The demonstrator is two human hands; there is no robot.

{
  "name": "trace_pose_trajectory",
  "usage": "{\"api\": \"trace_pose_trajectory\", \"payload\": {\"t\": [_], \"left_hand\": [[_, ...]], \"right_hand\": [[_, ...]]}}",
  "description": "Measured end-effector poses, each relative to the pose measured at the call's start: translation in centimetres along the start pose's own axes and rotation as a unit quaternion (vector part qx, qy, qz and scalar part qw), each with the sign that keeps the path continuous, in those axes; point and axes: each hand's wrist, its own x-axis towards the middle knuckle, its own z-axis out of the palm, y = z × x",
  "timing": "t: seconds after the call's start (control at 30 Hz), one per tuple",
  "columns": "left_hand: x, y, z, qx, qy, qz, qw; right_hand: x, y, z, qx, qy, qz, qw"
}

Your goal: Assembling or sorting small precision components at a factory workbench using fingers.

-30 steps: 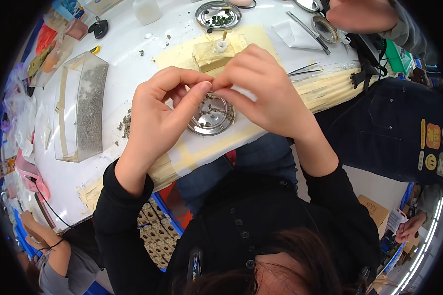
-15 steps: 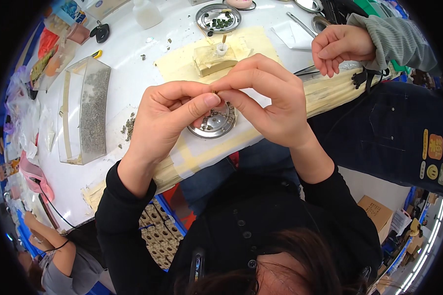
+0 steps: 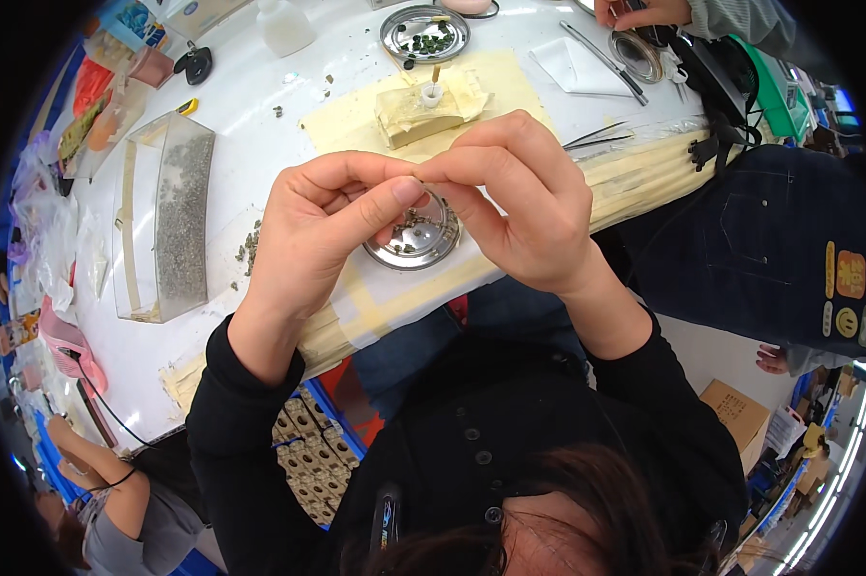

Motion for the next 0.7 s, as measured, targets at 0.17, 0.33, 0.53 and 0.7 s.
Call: {"api": "trace_pose_trajectory", "payload": {"t": [0.17, 0.33, 0.53, 0.7], "left_hand": [[-0.07, -0.25, 0.11, 0.003, 0.013, 0.029, 0.999], [-0.13, -0.37, 0.28, -0.030, 0.015, 0.028, 0.999], [-0.06, -0.26, 0.09, -0.049, 0.012, 0.020, 0.999], [-0.03, -0.01, 0.06, -0.015, 0.006, 0.011, 1.000]], "right_hand": [[-0.44, 0.32, 0.56, 0.005, 0.043, -0.010, 0.999], [-0.83, 0.28, 0.78, 0.012, 0.048, -0.019, 0.999], [-0.80, 0.17, 0.75, 0.028, 0.039, 0.003, 0.999], [-0.75, 0.32, 0.80, 0.021, 0.042, 0.017, 0.999]]}}
